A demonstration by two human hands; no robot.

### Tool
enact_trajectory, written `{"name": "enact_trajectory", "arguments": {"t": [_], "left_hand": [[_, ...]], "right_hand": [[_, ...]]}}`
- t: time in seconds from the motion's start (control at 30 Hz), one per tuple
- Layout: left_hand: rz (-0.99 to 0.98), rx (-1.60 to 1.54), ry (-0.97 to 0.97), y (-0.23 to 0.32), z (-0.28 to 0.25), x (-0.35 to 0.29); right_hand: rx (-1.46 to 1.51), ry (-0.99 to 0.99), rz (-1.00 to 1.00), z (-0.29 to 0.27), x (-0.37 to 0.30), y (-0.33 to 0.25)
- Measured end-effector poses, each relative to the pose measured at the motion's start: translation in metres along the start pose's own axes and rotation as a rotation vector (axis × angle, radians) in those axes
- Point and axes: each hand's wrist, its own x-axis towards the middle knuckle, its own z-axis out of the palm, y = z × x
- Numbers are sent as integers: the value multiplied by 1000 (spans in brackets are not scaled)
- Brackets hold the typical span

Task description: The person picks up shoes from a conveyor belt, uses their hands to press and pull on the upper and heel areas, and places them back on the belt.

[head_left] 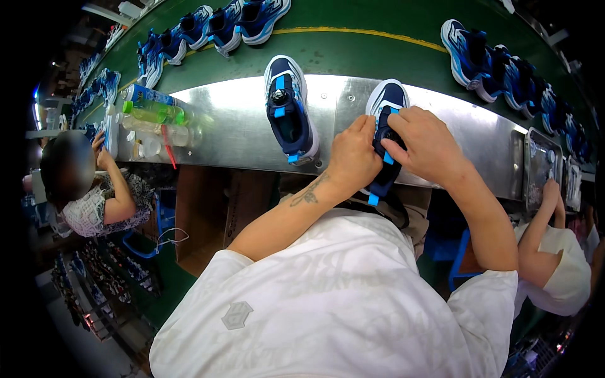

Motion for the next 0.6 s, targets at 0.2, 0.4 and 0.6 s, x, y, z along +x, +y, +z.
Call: {"name": "enact_trajectory", "arguments": {"t": [0.2, 0.4, 0.6], "left_hand": [[-28, -11, -9, 3, -1, -1], [34, -25, -20, 0, -5, 1], [37, -8, -89, 7, -12, 2]], "right_hand": [[-56, -248, 393, 8, -14, -15], [9, -287, 295, -27, -8, -24], [93, -254, 219, -27, -23, -28]]}}
